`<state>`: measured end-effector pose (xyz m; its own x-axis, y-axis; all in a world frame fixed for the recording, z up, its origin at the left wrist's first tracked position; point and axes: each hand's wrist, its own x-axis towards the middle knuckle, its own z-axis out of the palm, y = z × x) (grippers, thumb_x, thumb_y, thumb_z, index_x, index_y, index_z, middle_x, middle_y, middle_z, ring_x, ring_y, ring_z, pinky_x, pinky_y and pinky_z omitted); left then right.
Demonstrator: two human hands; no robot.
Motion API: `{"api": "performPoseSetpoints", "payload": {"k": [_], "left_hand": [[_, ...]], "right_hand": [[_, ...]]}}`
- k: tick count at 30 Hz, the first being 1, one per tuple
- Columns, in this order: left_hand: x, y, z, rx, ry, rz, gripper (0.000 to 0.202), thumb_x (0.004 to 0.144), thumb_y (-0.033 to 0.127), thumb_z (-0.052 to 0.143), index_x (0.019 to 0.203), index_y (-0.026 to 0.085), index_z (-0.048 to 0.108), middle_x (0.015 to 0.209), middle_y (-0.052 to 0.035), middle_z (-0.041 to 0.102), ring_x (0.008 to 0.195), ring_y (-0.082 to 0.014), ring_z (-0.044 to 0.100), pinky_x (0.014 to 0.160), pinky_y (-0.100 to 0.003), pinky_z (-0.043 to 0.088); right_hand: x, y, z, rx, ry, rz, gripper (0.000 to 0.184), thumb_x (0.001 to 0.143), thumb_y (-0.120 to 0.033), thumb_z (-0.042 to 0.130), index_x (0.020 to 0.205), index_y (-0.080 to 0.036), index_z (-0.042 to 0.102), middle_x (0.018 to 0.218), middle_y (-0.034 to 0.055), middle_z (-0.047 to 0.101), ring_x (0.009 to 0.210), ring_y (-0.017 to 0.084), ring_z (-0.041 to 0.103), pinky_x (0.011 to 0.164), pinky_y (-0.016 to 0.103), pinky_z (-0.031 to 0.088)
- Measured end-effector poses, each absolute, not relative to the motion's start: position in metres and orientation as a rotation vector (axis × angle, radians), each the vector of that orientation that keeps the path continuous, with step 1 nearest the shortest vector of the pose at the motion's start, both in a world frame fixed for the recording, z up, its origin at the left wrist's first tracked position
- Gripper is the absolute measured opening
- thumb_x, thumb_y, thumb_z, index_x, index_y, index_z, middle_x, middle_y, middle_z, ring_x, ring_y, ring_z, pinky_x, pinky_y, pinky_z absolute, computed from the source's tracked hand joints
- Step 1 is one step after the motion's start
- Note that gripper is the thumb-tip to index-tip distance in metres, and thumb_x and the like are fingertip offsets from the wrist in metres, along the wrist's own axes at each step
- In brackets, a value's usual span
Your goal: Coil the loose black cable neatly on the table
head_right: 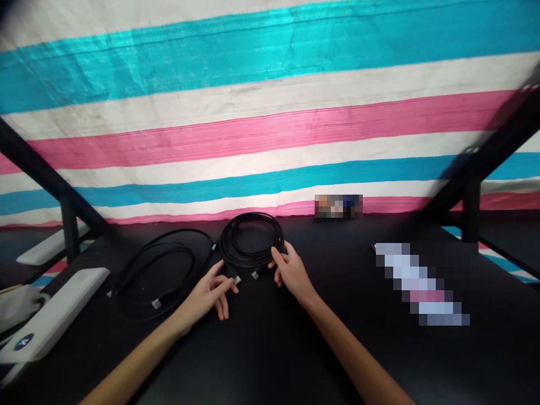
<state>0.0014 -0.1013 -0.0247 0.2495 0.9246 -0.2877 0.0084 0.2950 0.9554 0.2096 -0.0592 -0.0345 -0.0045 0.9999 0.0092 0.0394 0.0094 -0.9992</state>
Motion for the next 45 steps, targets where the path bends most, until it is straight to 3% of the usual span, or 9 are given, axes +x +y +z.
{"api": "performPoseSetpoints", "payload": {"k": [4,8,12,20,23,25,33,38,45], "left_hand": [[-0.002,-0.102,-0.018,1.093,1.103,0.82,0.091,0.077,0.035,0.064,0.146,0.017,0.009,0.094,-0.0089,0.06,0.048,-0.0121,0.062,0.043,-0.025,0.047],[-0.003,-0.105,-0.009,1.119,1.075,0.804,0.078,0.075,0.029,0.067,0.142,0.017,0.029,0.114,-0.0149,0.053,0.067,-0.013,0.065,0.059,-0.028,0.052],[-0.002,-0.106,-0.006,1.147,1.046,0.789,0.072,0.076,0.029,0.065,0.14,0.02,0.034,0.121,-0.0149,0.049,0.074,-0.014,0.064,0.064,-0.03,0.052],[-0.005,-0.096,-0.017,1.106,1.122,0.953,0.072,0.074,0.031,0.064,0.135,0.014,0.03,0.111,-0.0137,0.048,0.065,-0.0135,0.062,0.057,-0.03,0.05],[-0.006,-0.096,-0.015,1.047,1.168,0.999,0.071,0.075,0.028,0.062,0.136,0.013,0.028,0.11,-0.0139,0.05,0.065,-0.0141,0.063,0.057,-0.03,0.049],[-0.007,-0.098,-0.012,1.003,1.162,0.989,0.07,0.077,0.026,0.06,0.136,0.011,0.026,0.11,-0.0154,0.052,0.066,-0.0145,0.063,0.059,-0.03,0.05],[-0.014,-0.095,-0.013,0.911,0.988,0.85,0.063,0.08,0.023,0.06,0.133,0.007,0.031,0.12,-0.0218,0.052,0.074,-0.0177,0.066,0.064,-0.029,0.05],[-0.015,-0.093,-0.011,0.894,0.952,0.828,0.062,0.078,0.02,0.062,0.132,0.009,0.035,0.12,-0.0205,0.053,0.077,-0.0182,0.065,0.066,-0.029,0.05],[-0.012,-0.097,-0.009,0.949,0.888,0.831,0.073,0.077,0.019,0.063,0.141,0.017,0.027,0.114,-0.015,0.058,0.077,-0.0173,0.065,0.067,-0.029,0.049]], "right_hand": [[0.211,-0.058,-0.036,-1.275,-1.235,1.151,0.09,0.074,-0.048,0.062,0.143,-0.006,0.023,0.072,0.0039,0.062,0.036,0.011,0.048,0.028,0.018,0.037],[0.212,-0.057,-0.032,-1.235,-1.228,1.092,0.086,0.072,-0.049,0.063,0.141,-0.008,0.03,0.077,0.0044,0.062,0.037,0.011,0.049,0.028,0.019,0.037],[0.214,-0.057,-0.031,-1.244,-1.23,1.026,0.082,0.071,-0.047,0.063,0.138,-0.01,0.036,0.087,0.0053,0.059,0.041,0.01,0.052,0.029,0.018,0.038],[0.216,-0.063,-0.031,-1.341,-1.435,0.855,0.039,0.082,-0.046,0.051,0.103,-0.016,0.063,0.081,0.0033,0.055,0.041,0.01,0.045,0.035,0.022,0.036],[0.218,-0.065,-0.032,-1.447,-1.621,0.603,0.024,0.084,-0.038,0.051,0.092,-0.021,0.067,0.081,0.0029,0.058,0.051,0.013,0.051,0.046,0.025,0.04],[0.219,-0.066,-0.032,-1.509,-1.652,0.509,0.019,0.085,-0.034,0.053,0.096,-0.024,0.064,0.079,0.0013,0.059,0.055,0.015,0.055,0.05,0.025,0.042],[0.215,-0.067,-0.026,-1.568,-1.401,1.012,0.057,0.087,-0.029,0.051,0.137,-0.015,0.025,0.093,0.0045,0.061,0.039,0.011,0.054,0.027,0.019,0.043],[0.207,-0.068,-0.027,-1.448,-1.353,1.139,0.06,0.086,-0.028,0.051,0.138,-0.015,0.024,0.097,0.0064,0.058,0.043,0.011,0.057,0.03,0.018,0.046],[0.207,-0.062,-0.028,-1.354,-1.228,1.16,0.067,0.075,-0.035,0.055,0.134,-0.016,0.031,0.108,0.0101,0.053,0.051,0.013,0.06,0.031,0.019,0.045]]}}
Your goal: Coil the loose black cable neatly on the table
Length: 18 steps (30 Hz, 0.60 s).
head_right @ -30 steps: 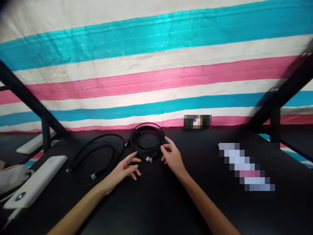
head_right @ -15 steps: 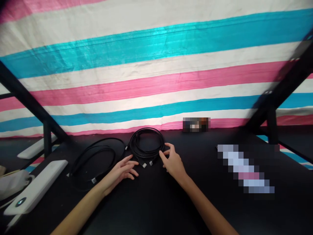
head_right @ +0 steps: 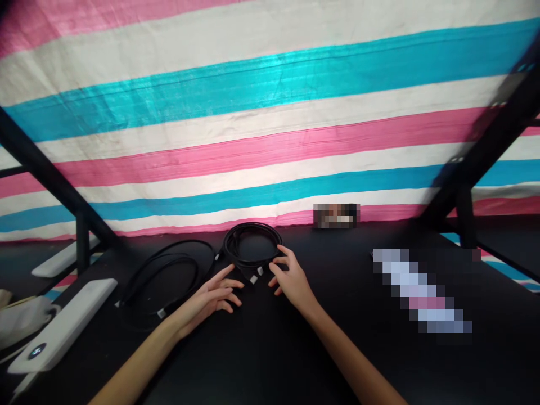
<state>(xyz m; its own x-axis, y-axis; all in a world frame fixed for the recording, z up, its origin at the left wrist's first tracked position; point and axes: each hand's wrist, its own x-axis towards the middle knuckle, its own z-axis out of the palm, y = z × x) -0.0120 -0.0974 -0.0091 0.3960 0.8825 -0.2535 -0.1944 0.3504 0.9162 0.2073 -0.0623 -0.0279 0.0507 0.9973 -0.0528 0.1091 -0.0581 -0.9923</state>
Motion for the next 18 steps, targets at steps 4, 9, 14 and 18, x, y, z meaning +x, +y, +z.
{"api": "performPoseSetpoints", "payload": {"k": [4,9,14,18], "left_hand": [[-0.01,-0.097,-0.009,0.978,0.963,0.823,0.071,0.079,0.024,0.061,0.14,0.012,0.026,0.102,-0.0128,0.061,0.07,-0.016,0.065,0.059,-0.028,0.049],[-0.013,-0.091,-0.012,0.995,1.164,1.017,0.058,0.077,0.026,0.057,0.129,0.01,0.036,0.075,-0.0016,0.059,0.051,-0.0104,0.057,0.043,-0.021,0.042],[-0.018,-0.089,-0.013,0.927,1.021,1.153,0.033,0.074,0.029,0.056,0.104,0.016,0.049,0.062,0.0053,0.053,0.04,-0.0073,0.049,0.031,-0.015,0.028],[-0.019,-0.089,-0.012,0.889,0.903,1.205,0.02,0.076,0.031,0.054,0.089,0.018,0.049,0.05,0.0079,0.048,0.033,-0.0073,0.045,0.028,-0.015,0.023]], "right_hand": [[0.211,-0.063,-0.03,-1.414,-1.353,1.029,0.062,0.073,-0.04,0.053,0.129,-0.017,0.04,0.11,0.0099,0.051,0.055,0.015,0.061,0.031,0.021,0.043],[0.222,-0.067,-0.023,-1.45,-1.575,0.513,0.035,0.079,-0.035,0.049,0.107,-0.019,0.06,0.108,0.0064,0.052,0.054,0.011,0.057,0.054,0.028,0.049],[0.223,-0.071,0.01,-1.221,-1.448,0.546,0.026,0.083,-0.04,0.057,0.093,-0.017,0.062,0.088,0.0045,0.058,0.047,0.01,0.052,0.042,0.023,0.039],[0.22,-0.096,0.057,-0.881,-1.391,0.8,0.022,0.085,-0.041,0.06,0.084,-0.018,0.059,0.062,-0.0031,0.051,0.038,0.009,0.046,0.032,0.018,0.034]]}}
